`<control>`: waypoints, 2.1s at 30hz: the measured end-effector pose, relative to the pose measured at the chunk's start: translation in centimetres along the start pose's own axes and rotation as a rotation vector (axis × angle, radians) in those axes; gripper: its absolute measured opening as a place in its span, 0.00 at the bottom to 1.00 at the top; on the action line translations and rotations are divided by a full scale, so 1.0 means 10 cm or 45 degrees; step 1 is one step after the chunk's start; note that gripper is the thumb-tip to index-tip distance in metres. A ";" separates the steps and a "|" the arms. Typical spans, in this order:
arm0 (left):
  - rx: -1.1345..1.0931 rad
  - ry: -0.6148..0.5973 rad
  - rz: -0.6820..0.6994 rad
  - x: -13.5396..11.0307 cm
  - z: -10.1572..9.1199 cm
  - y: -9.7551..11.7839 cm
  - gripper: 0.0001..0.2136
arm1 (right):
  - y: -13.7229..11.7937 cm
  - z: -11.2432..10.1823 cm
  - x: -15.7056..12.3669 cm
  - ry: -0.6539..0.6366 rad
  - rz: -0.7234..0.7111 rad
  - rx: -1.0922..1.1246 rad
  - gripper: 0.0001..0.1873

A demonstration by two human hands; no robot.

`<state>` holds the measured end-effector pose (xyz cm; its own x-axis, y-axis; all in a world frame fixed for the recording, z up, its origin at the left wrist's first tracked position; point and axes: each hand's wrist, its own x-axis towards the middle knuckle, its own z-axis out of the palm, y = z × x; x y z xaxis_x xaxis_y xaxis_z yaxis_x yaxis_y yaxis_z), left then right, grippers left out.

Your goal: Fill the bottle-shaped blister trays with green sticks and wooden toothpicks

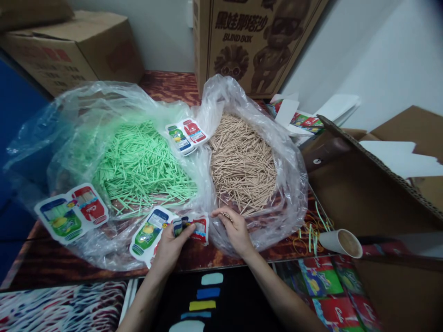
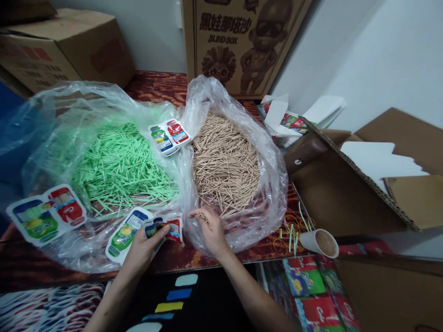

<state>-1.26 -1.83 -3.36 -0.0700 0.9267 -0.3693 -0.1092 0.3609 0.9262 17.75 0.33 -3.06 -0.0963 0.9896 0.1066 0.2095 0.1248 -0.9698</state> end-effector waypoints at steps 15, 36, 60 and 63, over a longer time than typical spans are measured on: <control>0.184 -0.019 0.152 -0.06 0.06 0.18 0.09 | -0.06 0.00 0.00 -0.002 0.014 -0.035 0.10; 0.114 -0.123 0.143 -0.05 0.30 0.17 0.11 | -0.48 -0.23 0.50 0.005 0.460 0.940 0.10; 0.042 0.060 0.329 -0.09 0.09 0.32 0.07 | -0.72 0.06 0.15 -0.304 -0.188 -0.148 0.12; -0.016 0.084 0.235 -0.13 0.02 0.25 0.08 | -0.72 0.11 0.14 -0.327 -0.173 -0.056 0.12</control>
<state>-1.30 -2.11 -0.51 -0.1546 0.9679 -0.1981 -0.1011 0.1840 0.9777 15.07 0.78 3.87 -0.3685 0.9138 0.1707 0.2190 0.2637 -0.9394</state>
